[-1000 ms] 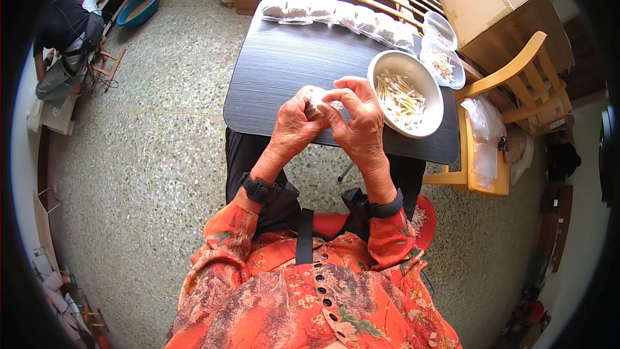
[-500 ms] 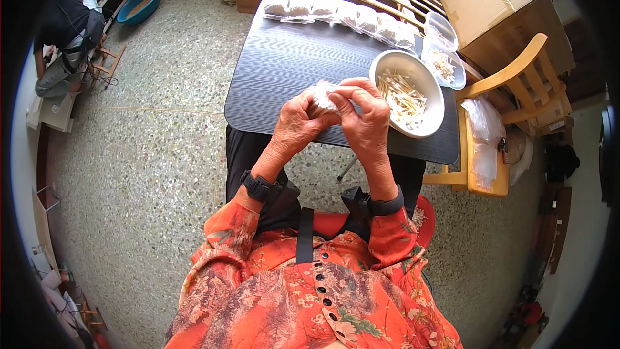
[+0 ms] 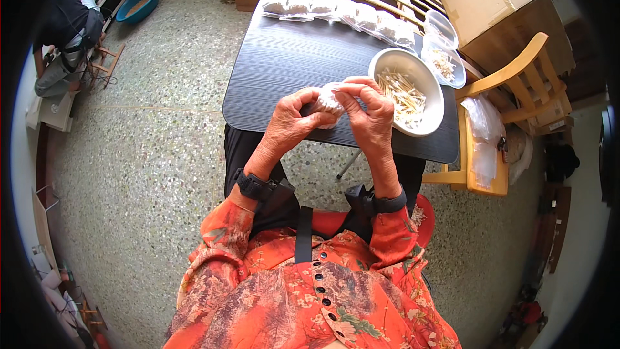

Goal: Assembling bundles of cotton swabs and preparing them for packaging.

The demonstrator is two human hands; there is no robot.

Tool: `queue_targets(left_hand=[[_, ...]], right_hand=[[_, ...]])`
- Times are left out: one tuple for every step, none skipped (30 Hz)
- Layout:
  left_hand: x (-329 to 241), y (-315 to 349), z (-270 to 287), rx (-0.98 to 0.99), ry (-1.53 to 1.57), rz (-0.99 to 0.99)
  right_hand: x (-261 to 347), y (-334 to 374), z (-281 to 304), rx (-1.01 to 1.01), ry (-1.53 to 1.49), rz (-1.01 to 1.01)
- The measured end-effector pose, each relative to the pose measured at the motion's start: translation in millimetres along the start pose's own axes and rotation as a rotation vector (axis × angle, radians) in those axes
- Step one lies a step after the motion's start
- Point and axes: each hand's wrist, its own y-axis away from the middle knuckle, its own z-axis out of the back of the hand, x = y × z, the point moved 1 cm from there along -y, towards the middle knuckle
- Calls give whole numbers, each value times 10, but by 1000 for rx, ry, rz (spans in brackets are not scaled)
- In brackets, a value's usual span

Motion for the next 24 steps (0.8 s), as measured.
queue_targets(left_hand=[[-39, 1, -14, -10, 15, -35], [-72, 1, -30, -21, 31, -71], [-90, -2, -53, -20, 31, -70], [-110, 0, -73, -53, -3, -102], [-121, 7, -83, -85, -36, -134], [-118, 23, -88, -86, -37, -133], [-103, 34, -100, -88, -36, -96], [-85, 37, -108, -90, -35, -58], [-62, 33, -116, -88, -34, -58], [-40, 34, -116, -90, -87, -76], [-25, 36, -115, -92, -140, -94], [-18, 36, -108, -93, -141, -93], [-15, 33, -104, -84, -135, -79], [-21, 32, -102, -76, -130, -66], [-39, 36, -98, -78, -130, -66], [-98, 40, -96, -55, -112, -70], [-130, 43, -98, -33, -95, -74], [-101, 40, -109, -32, -94, -74], [-69, 41, -113, -118, -59, -142], [-48, 46, -108, -205, -25, -209], [-29, 68, -45, -229, -59, -197], [-13, 86, -9, -278, 58, -163], [8, 107, 22, -327, 123, -129], [23, 124, 36, -376, 189, -94]], right_hand=[[-15, 5, 6, 0, -5, -16], [-24, 7, 10, -1, -11, -33], [-24, 5, 9, -2, -11, -33], [-17, 3, -1, 3, -13, -25], [-9, 1, -13, 7, -16, -18], [4, 8, -28, 8, -17, -18], [21, 20, -40, 16, -18, -6], [29, 28, -50, 24, -19, 6], [2, 39, -61, 15, -18, 20], [8, 37, -62, 16, -19, 20], [20, 34, -62, 16, 7, 33], [30, 31, -63, 17, 34, 45], [34, 25, -67, 18, 34, 46], [42, 18, -80, 40, 60, 79], [47, 12, -90, 62, 87, 113], [46, 10, -90, 62, 89, 112], [42, 8, -85, 19, 90, 86], [39, 7, -80, -23, 91, 59], [69, -1, -63, -80, 132, 56], [84, -16, -56, -77, 130, 57], [97, -33, -49, -113, 121, 78], [113, -47, -32, -152, 116, 97], [142, -64, -30, -170, 119, 124], [128, -58, -28, -170, 121, 122]])
